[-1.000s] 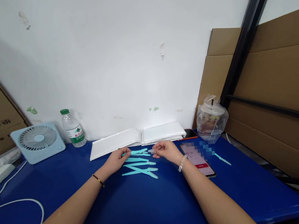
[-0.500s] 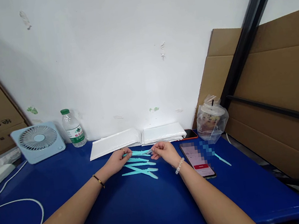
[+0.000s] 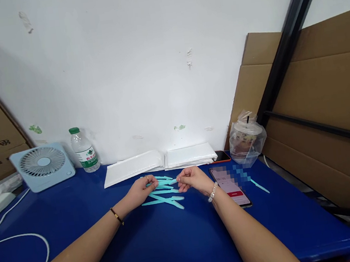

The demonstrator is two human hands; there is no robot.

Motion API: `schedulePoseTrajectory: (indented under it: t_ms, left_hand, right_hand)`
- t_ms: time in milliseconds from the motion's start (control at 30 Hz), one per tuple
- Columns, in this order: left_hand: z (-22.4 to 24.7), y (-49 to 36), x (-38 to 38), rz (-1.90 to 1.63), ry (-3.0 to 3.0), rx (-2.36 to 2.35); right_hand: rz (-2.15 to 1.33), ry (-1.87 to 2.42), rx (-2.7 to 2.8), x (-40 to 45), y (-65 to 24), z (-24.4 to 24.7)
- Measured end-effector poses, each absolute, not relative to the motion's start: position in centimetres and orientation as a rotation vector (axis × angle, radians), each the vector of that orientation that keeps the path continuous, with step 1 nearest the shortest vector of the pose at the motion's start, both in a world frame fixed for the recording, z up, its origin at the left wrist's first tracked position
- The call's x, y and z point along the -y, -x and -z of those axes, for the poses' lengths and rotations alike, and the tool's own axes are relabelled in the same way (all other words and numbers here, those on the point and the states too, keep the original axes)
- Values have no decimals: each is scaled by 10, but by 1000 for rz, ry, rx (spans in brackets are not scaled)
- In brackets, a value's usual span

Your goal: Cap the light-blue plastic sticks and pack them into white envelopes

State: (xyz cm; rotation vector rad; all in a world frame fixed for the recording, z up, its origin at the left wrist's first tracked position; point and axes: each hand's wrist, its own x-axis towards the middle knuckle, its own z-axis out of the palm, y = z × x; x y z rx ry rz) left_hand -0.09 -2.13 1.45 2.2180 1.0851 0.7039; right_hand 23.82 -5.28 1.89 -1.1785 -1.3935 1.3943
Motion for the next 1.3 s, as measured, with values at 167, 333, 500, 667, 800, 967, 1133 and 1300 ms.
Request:
schedulePoseTrajectory:
  t_ms: [167,333,500,667,800,967,1133,1300]
  left_hand:
    - [-16,0,25,-665,-2248,-1091]
    - [-19,3,27,-547,-2433,-1077]
    - [-15,9,20,-623,-2597,-1182]
    - [-9,12,13,-481,-2581,-1282]
    - [-9,12,12,-454,-2579,-1268]
    - [-13,11,14,-545,-2488,-1274]
    - [-15,11,16,-584,-2411,-1241]
    - [-14,10,15,-604,-2409,-1211]
  right_hand:
    - [-1426,1163,1441,53,-238,-18]
    - [-1049,1373,1673,45,-256,-18]
    - [-366,1553,1952,36,-266,-7]
    - [-226,1550,2199,35,-260,2]
    - [-148,1572,2261,38,-252,-1]
    - [-270,1477,2147,42,-247,-6]
    - [-614,1280,1906,45,-240,-8]
    - [-990,1205,1661,43,-234,-5]
